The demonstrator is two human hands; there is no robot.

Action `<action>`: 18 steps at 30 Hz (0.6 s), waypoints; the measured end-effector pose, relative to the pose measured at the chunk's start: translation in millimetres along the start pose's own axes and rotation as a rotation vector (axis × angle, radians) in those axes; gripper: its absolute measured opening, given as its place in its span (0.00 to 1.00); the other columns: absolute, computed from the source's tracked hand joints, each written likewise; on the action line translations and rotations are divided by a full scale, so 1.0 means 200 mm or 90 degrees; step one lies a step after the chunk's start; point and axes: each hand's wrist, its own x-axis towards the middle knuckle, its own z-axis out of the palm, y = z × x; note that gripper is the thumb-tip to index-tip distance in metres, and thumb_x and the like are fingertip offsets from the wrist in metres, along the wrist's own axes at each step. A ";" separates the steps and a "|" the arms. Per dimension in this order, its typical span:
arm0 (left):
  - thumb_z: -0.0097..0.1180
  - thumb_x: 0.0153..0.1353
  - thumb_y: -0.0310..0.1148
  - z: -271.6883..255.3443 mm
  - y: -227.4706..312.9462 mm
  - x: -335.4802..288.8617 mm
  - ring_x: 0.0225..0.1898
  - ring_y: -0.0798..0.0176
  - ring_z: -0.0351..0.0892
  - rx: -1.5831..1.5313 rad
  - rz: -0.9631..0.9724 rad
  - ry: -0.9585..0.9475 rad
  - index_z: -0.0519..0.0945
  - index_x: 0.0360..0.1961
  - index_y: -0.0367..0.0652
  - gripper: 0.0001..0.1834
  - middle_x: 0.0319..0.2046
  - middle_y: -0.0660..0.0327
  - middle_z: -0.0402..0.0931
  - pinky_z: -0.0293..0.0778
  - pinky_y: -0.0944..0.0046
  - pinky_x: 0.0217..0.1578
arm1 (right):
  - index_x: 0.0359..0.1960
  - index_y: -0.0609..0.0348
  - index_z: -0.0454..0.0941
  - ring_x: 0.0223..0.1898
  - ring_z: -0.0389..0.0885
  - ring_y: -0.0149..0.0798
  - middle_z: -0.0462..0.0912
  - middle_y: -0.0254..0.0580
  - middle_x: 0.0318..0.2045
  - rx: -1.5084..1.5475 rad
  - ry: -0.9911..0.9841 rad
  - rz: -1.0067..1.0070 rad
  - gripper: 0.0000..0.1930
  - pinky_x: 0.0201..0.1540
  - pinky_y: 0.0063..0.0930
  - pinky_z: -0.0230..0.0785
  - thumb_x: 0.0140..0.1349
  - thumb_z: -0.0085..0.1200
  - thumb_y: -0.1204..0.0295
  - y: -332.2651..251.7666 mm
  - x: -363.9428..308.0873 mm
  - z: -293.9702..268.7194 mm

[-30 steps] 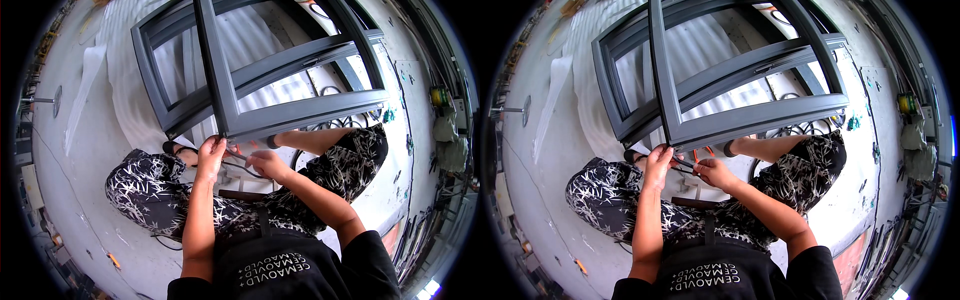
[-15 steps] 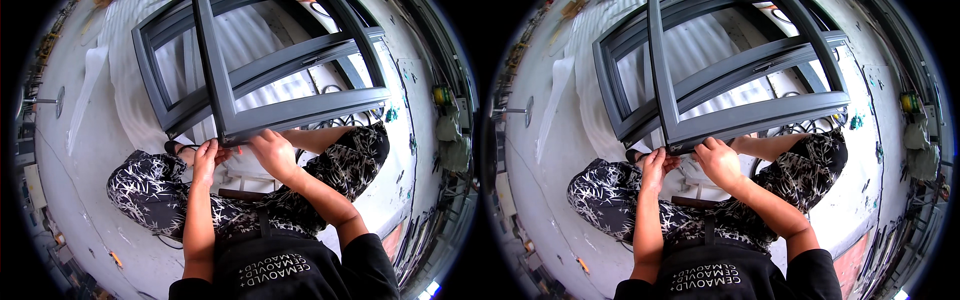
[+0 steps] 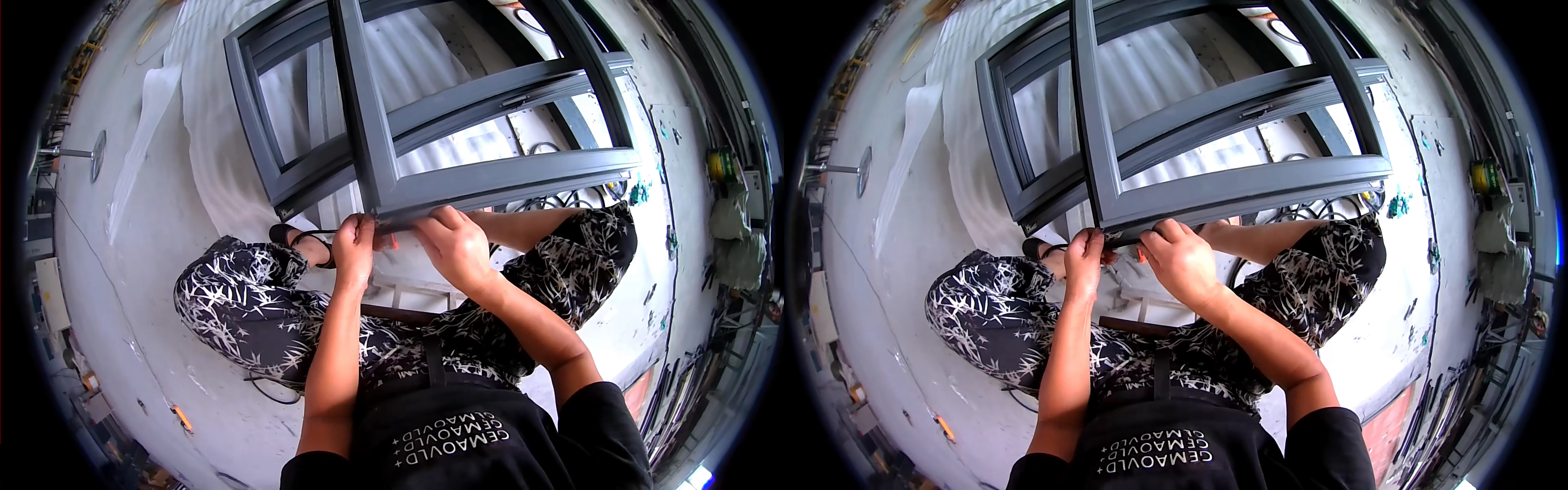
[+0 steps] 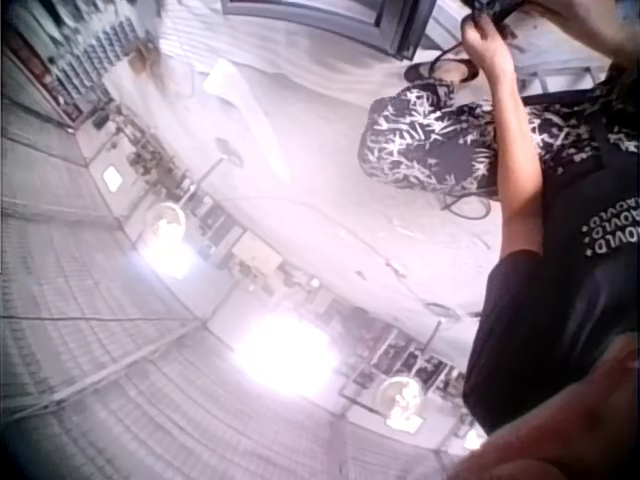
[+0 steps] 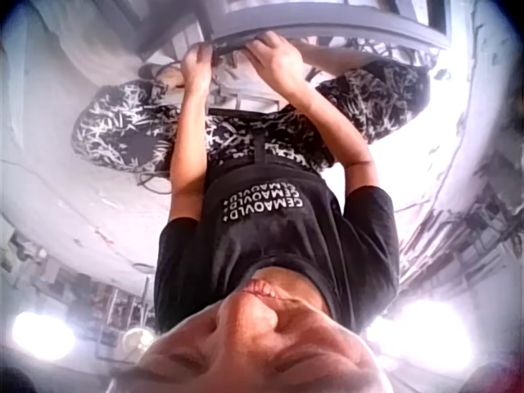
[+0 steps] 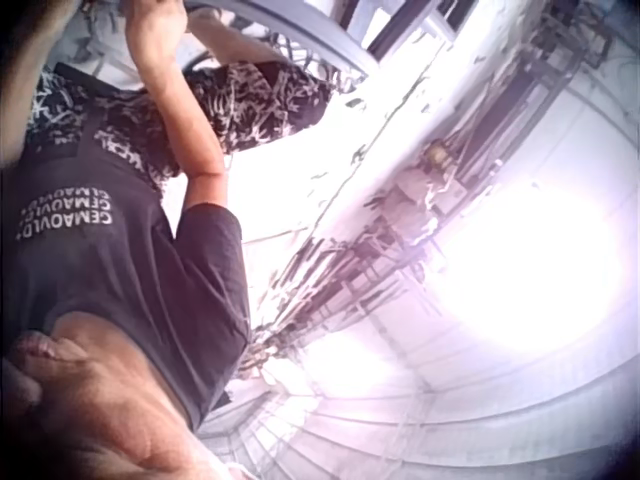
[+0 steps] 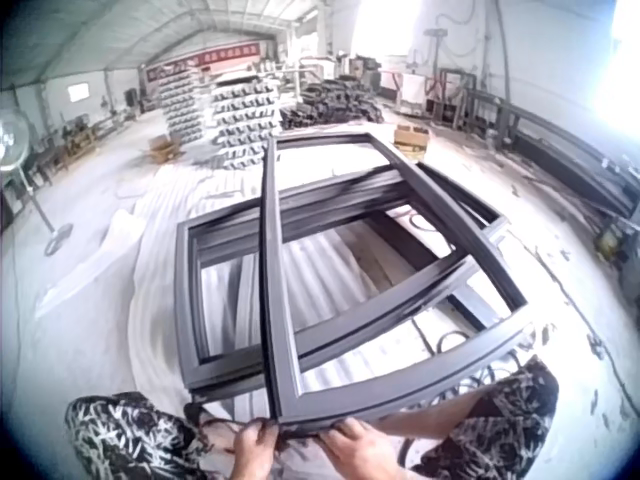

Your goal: The person cuts a rubber sealing strip using pliers and installs it into the frame groove by hand. They then trim the excess rubber strip with the pliers and press the seal securely along the frame.

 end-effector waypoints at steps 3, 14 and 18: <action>0.49 0.71 0.37 -0.02 0.01 0.02 0.22 0.70 0.77 0.016 -0.048 0.018 0.76 0.40 0.35 0.14 0.25 0.61 0.79 0.71 0.70 0.25 | 0.34 0.53 0.79 0.34 0.79 0.41 0.75 0.35 0.32 -0.022 0.003 -0.057 0.08 0.32 0.34 0.75 0.52 0.61 0.70 0.01 0.04 -0.02; 0.52 0.69 0.39 -0.04 0.01 0.08 0.23 0.69 0.79 0.045 -0.063 0.012 0.76 0.43 0.33 0.16 0.30 0.61 0.80 0.74 0.70 0.25 | 0.31 0.50 0.79 0.30 0.77 0.34 0.71 0.31 0.28 -0.145 -0.075 -0.163 0.06 0.26 0.28 0.74 0.50 0.58 0.71 0.07 0.03 -0.02; 0.55 0.68 0.40 -0.05 0.06 0.00 0.29 0.67 0.81 -0.066 -0.142 -0.034 0.76 0.43 0.37 0.15 0.33 0.60 0.81 0.76 0.69 0.30 | 0.30 0.47 0.80 0.29 0.78 0.34 0.73 0.30 0.28 -0.158 -0.068 -0.139 0.05 0.27 0.27 0.74 0.51 0.62 0.66 0.11 0.00 0.01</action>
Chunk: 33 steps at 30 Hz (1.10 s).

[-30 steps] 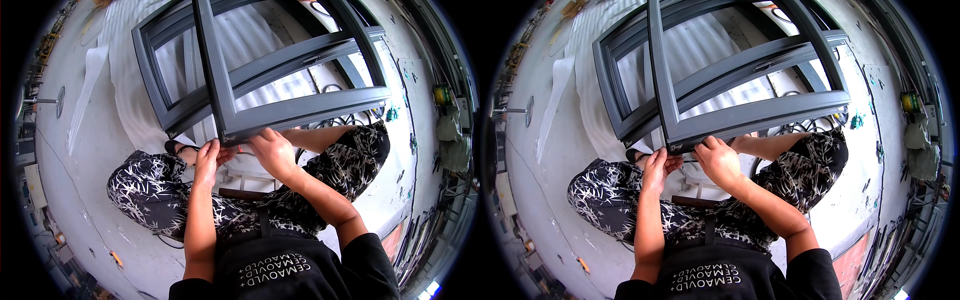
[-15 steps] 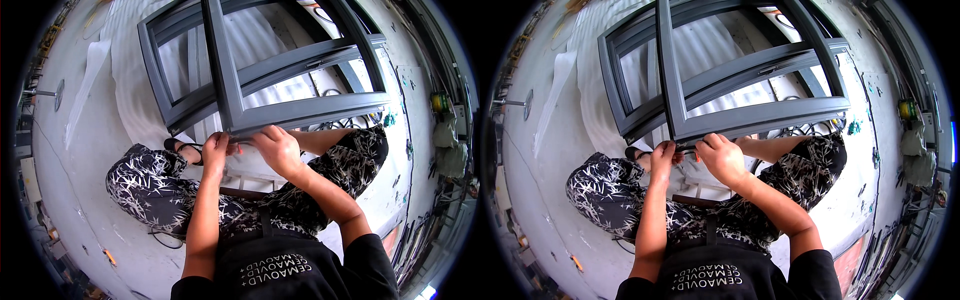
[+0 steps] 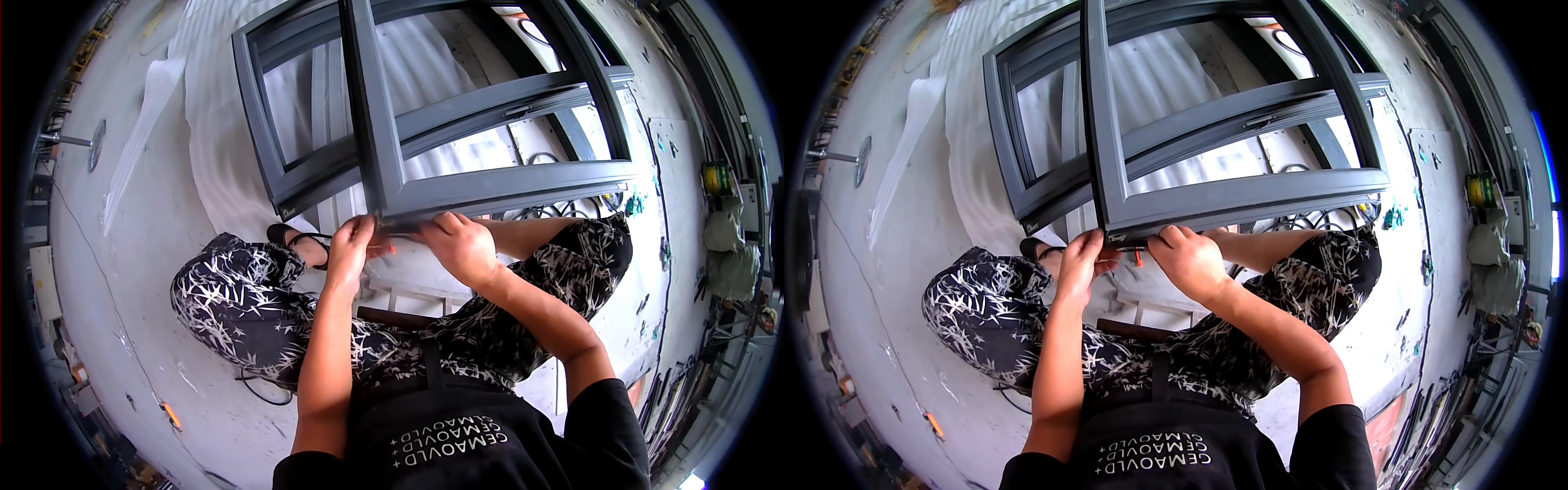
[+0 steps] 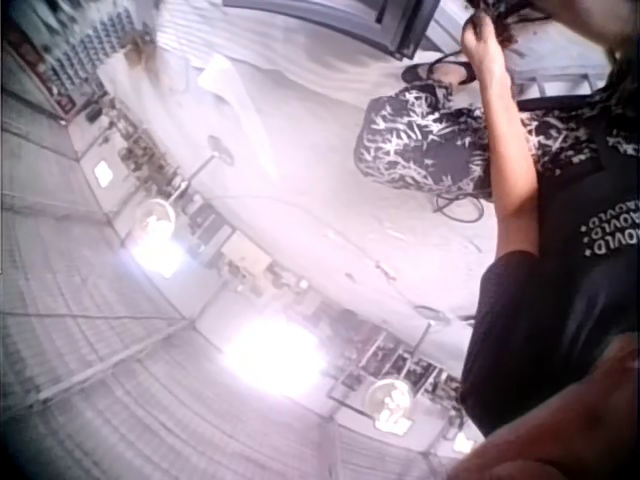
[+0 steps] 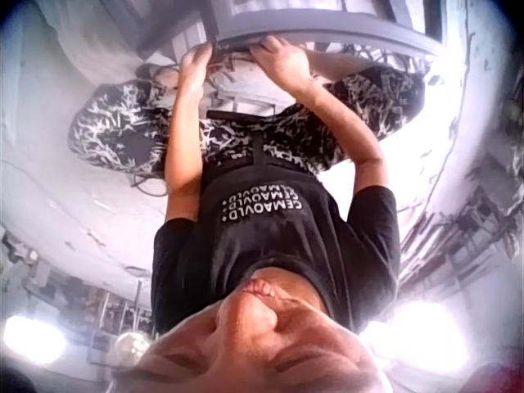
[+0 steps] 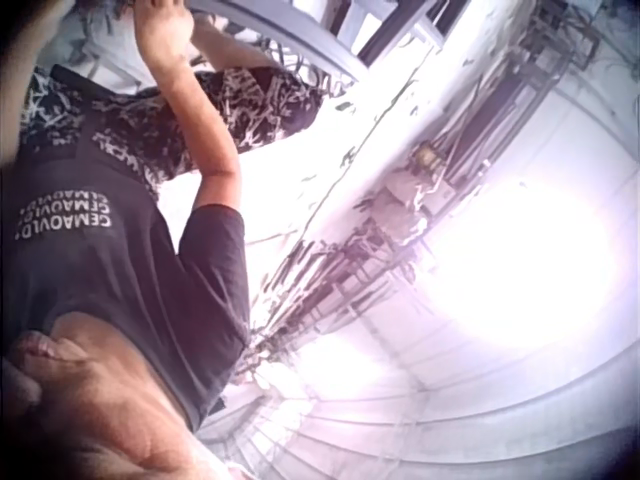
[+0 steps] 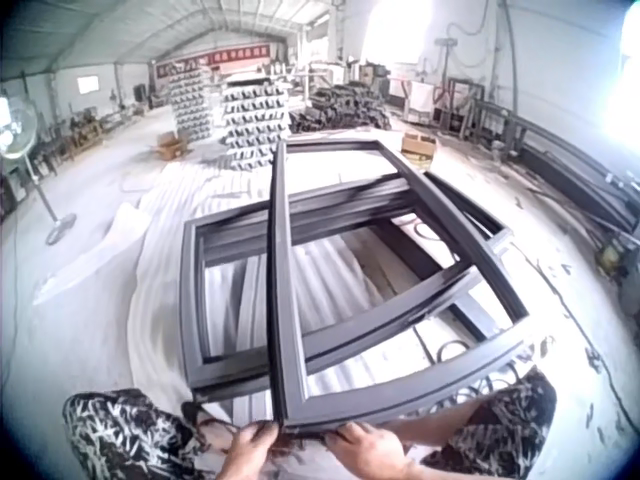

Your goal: The person cuts a rubber sealing strip using pliers and installs it into the frame groove by hand. They then trim the excess rubber strip with the pliers and press the seal securely along the frame.

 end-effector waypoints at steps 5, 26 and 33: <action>0.57 0.66 0.34 0.01 -0.10 -0.01 0.31 0.65 0.82 -0.057 0.039 -0.017 0.77 0.42 0.35 0.12 0.32 0.58 0.82 0.79 0.67 0.36 | 0.33 0.50 0.80 0.30 0.78 0.35 0.73 0.32 0.28 0.032 -0.035 0.025 0.08 0.26 0.30 0.74 0.49 0.58 0.71 0.01 0.01 0.01; 0.57 0.65 0.35 0.09 -0.20 0.00 0.37 0.62 0.83 -0.222 0.007 -0.022 0.78 0.43 0.39 0.11 0.37 0.57 0.83 0.79 0.65 0.39 | 0.33 0.50 0.79 0.29 0.77 0.36 0.72 0.33 0.29 0.020 0.008 0.002 0.11 0.24 0.29 0.74 0.44 0.56 0.71 0.00 0.01 0.05; 0.60 0.64 0.36 0.18 -0.21 -0.01 0.43 0.64 0.81 -0.352 -0.040 -0.074 0.79 0.44 0.44 0.11 0.41 0.59 0.82 0.77 0.61 0.49 | 0.32 0.50 0.77 0.30 0.78 0.36 0.73 0.34 0.29 0.005 0.013 0.009 0.10 0.24 0.29 0.74 0.45 0.56 0.71 -0.02 0.02 0.02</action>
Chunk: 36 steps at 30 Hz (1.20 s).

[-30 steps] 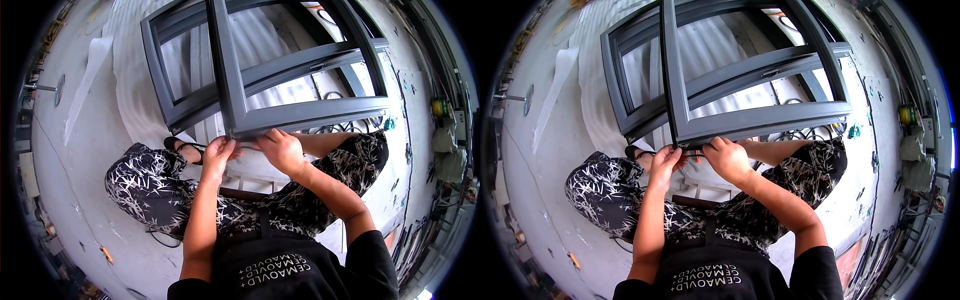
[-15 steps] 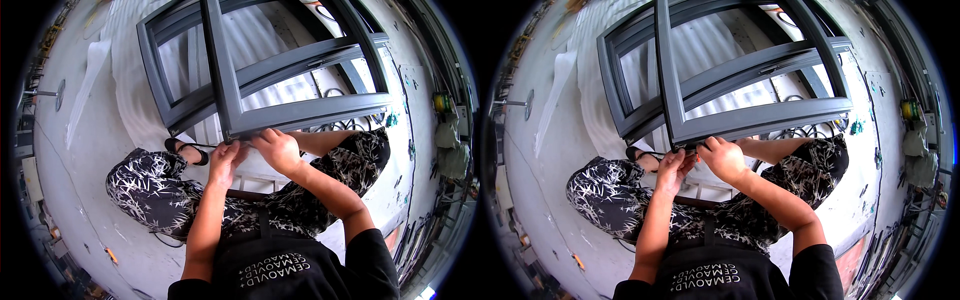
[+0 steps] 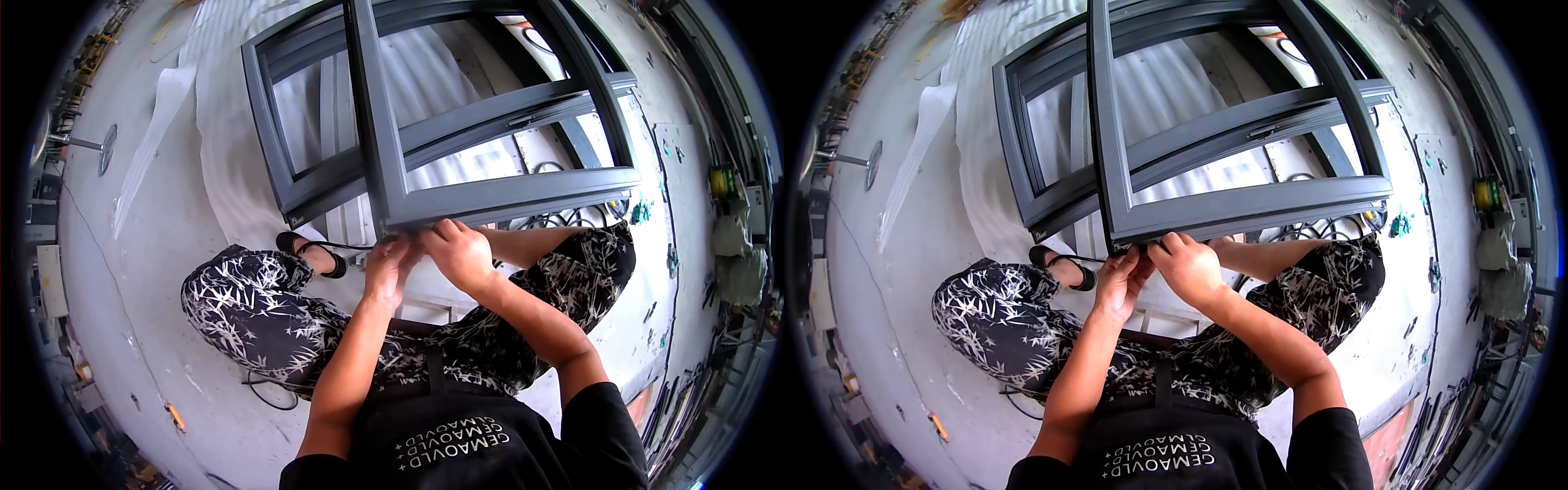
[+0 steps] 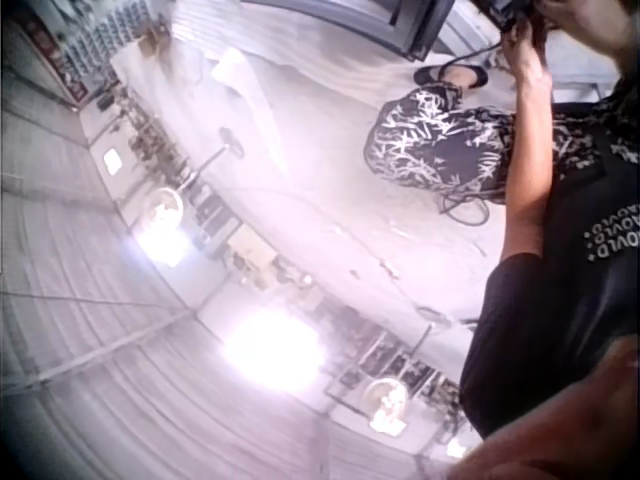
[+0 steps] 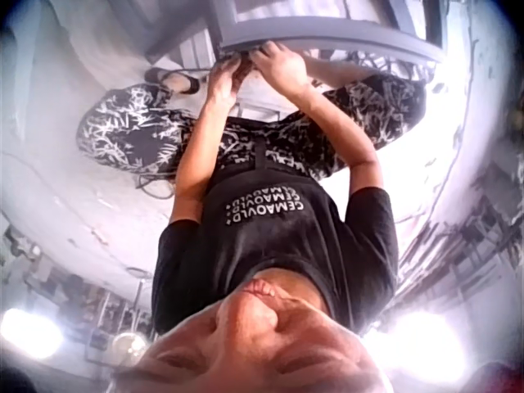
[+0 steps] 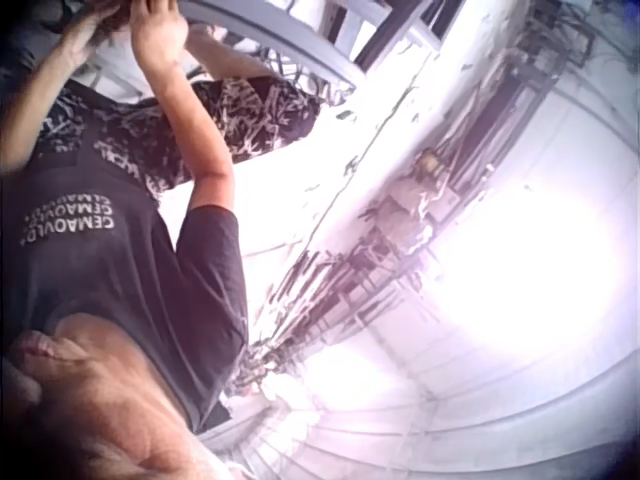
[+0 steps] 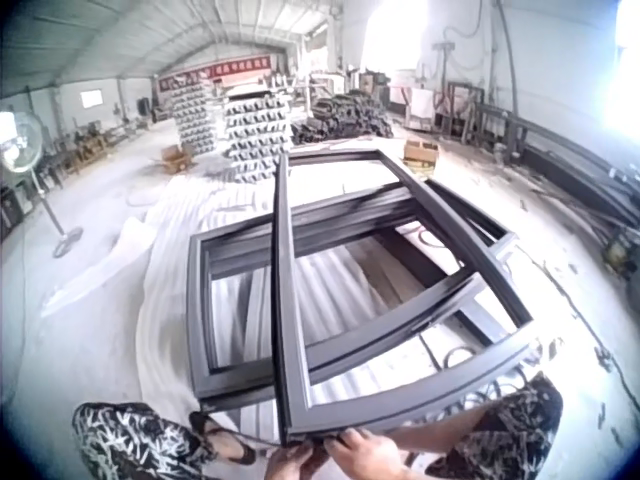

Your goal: The person cuts a rubber sealing strip using pliers and installs it into the frame groove by hand. They then trim the excess rubber strip with the pliers and press the seal securely along the frame.

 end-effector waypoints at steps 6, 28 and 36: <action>0.61 0.62 0.33 0.00 0.06 0.04 0.34 0.62 0.84 0.043 0.055 0.125 0.79 0.38 0.38 0.10 0.33 0.56 0.82 0.81 0.67 0.34 | 0.45 0.52 0.77 0.32 0.79 0.41 0.75 0.37 0.31 -0.028 -0.126 0.054 0.17 0.34 0.33 0.75 0.50 0.54 0.73 0.08 -0.08 -0.09; 0.63 0.62 0.37 -0.31 0.53 0.20 0.30 0.66 0.80 -0.035 0.188 0.335 0.75 0.38 0.44 0.11 0.29 0.63 0.79 0.77 0.67 0.33 | 0.41 0.59 0.73 0.27 0.71 0.23 0.74 0.32 0.33 0.301 -0.202 0.585 0.22 0.29 0.16 0.65 0.43 0.59 0.91 0.89 -0.34 -1.35; 0.61 0.64 0.37 -0.28 0.50 0.14 0.39 0.63 0.80 -0.025 0.162 0.217 0.74 0.43 0.46 0.12 0.36 0.61 0.79 0.78 0.63 0.42 | 0.43 0.60 0.76 0.28 0.72 0.24 0.76 0.34 0.31 0.385 -0.013 0.540 0.20 0.30 0.15 0.65 0.46 0.57 0.89 0.77 -0.28 -1.31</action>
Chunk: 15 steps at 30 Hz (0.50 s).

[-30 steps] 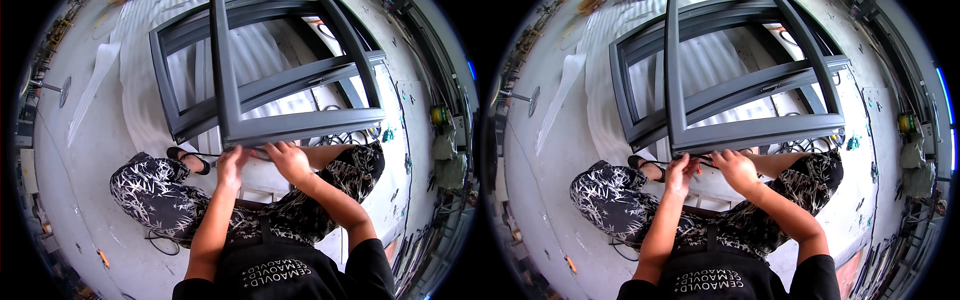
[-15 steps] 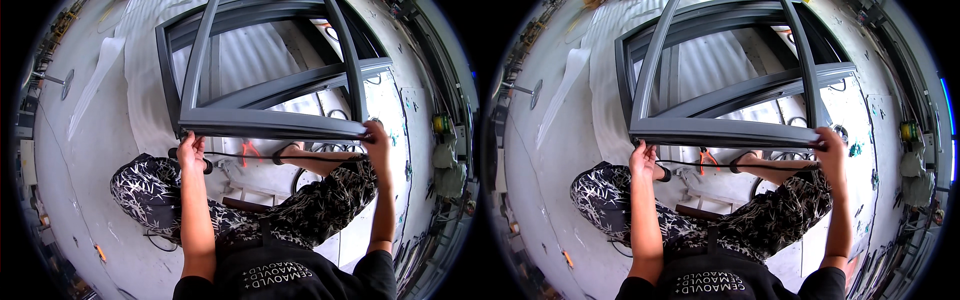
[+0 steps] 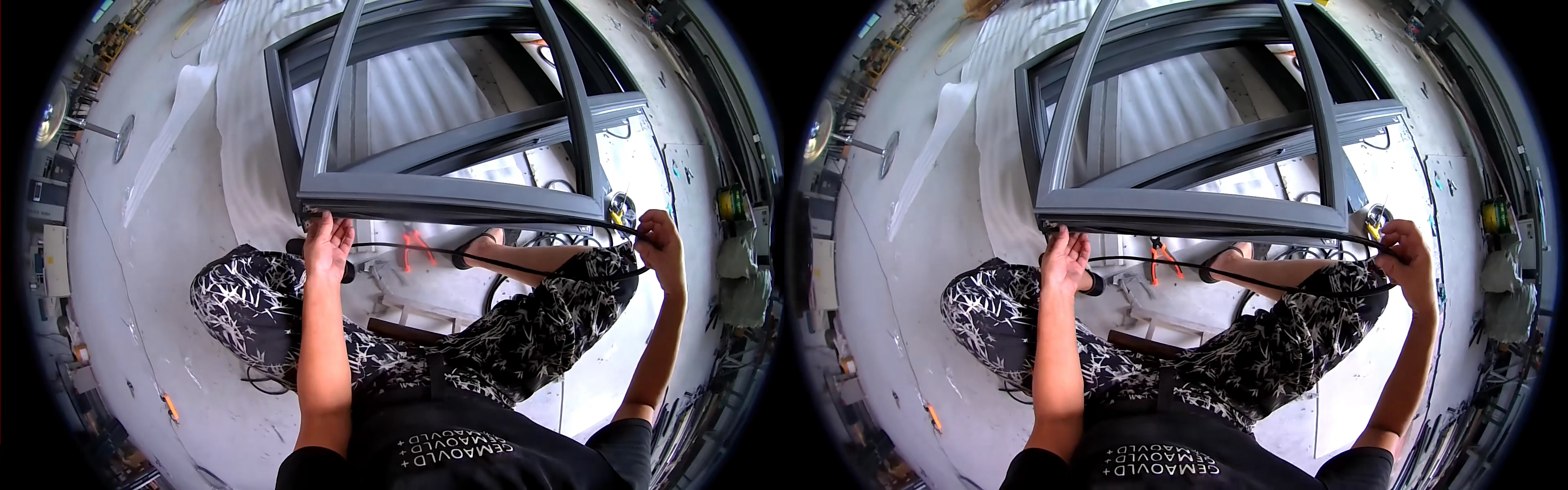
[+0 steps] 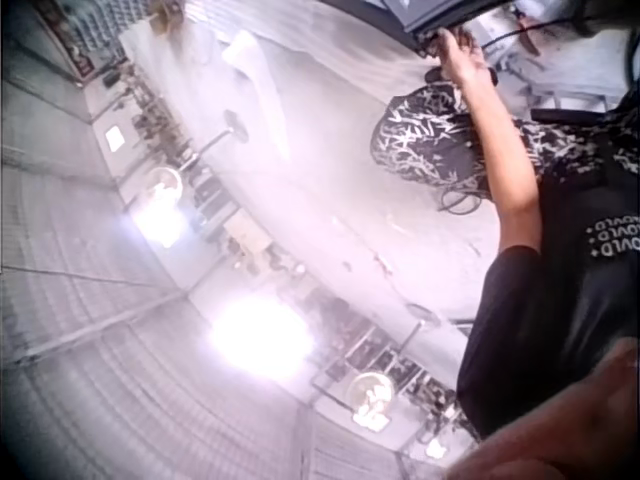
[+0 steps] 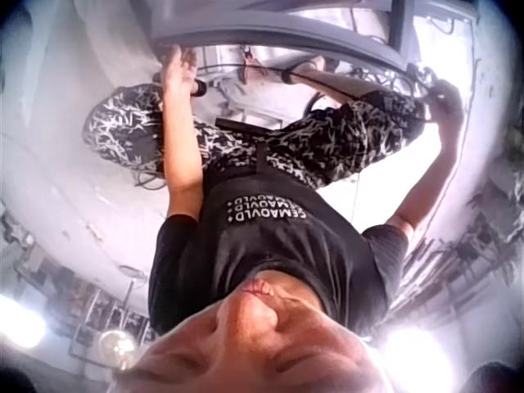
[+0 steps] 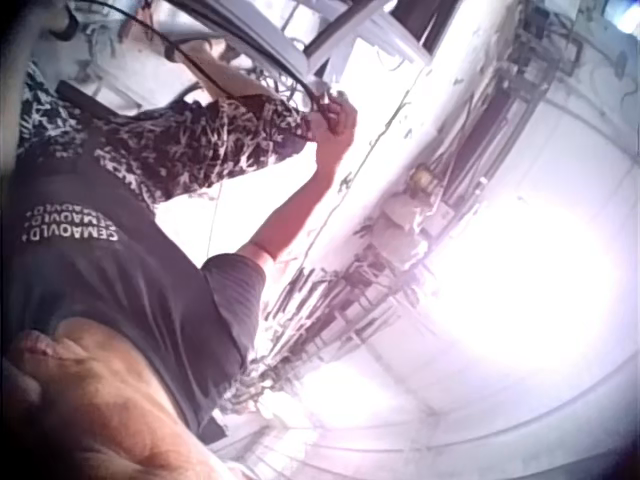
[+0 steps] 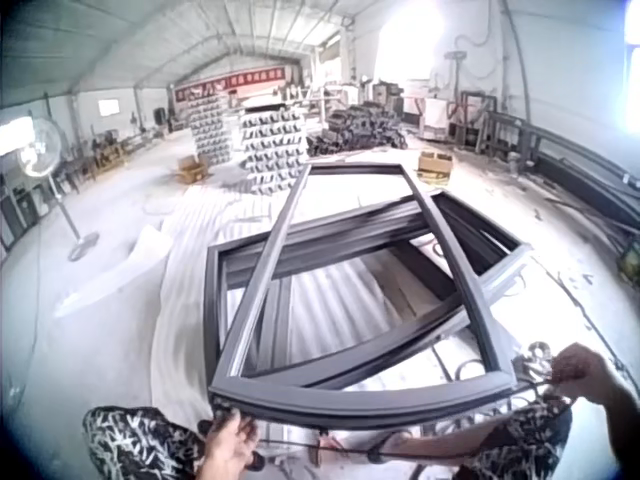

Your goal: The person cuts a rubber sealing strip using pliers and installs it into the frame groove by hand. They then trim the excess rubber strip with the pliers and press the seal securely along the frame.

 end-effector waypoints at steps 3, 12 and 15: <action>0.60 0.64 0.36 0.00 0.00 0.03 0.40 0.62 0.80 0.007 0.020 -0.009 0.74 0.43 0.45 0.10 0.37 0.60 0.79 0.78 0.62 0.43 | 0.39 0.61 0.78 0.20 0.69 0.24 0.74 0.30 0.22 -0.067 -0.015 -0.012 0.10 0.23 0.18 0.61 0.55 0.54 0.85 0.11 0.02 -0.10; 0.61 0.63 0.33 -0.02 -0.02 0.05 0.39 0.58 0.82 0.063 0.097 0.015 0.74 0.41 0.42 0.11 0.35 0.58 0.80 0.80 0.60 0.42 | 0.30 0.66 0.79 0.18 0.70 0.26 0.75 0.34 0.18 -0.307 -0.169 0.062 0.06 0.22 0.23 0.64 0.62 0.55 0.75 0.13 0.07 0.03; 0.60 0.63 0.32 -0.03 -0.01 0.06 0.38 0.57 0.83 0.075 0.115 0.043 0.74 0.41 0.40 0.10 0.35 0.56 0.80 0.82 0.57 0.41 | 0.31 0.64 0.77 0.15 0.65 0.23 0.72 0.29 0.15 -0.159 -0.153 0.139 0.09 0.18 0.19 0.58 0.66 0.52 0.72 0.22 0.07 0.02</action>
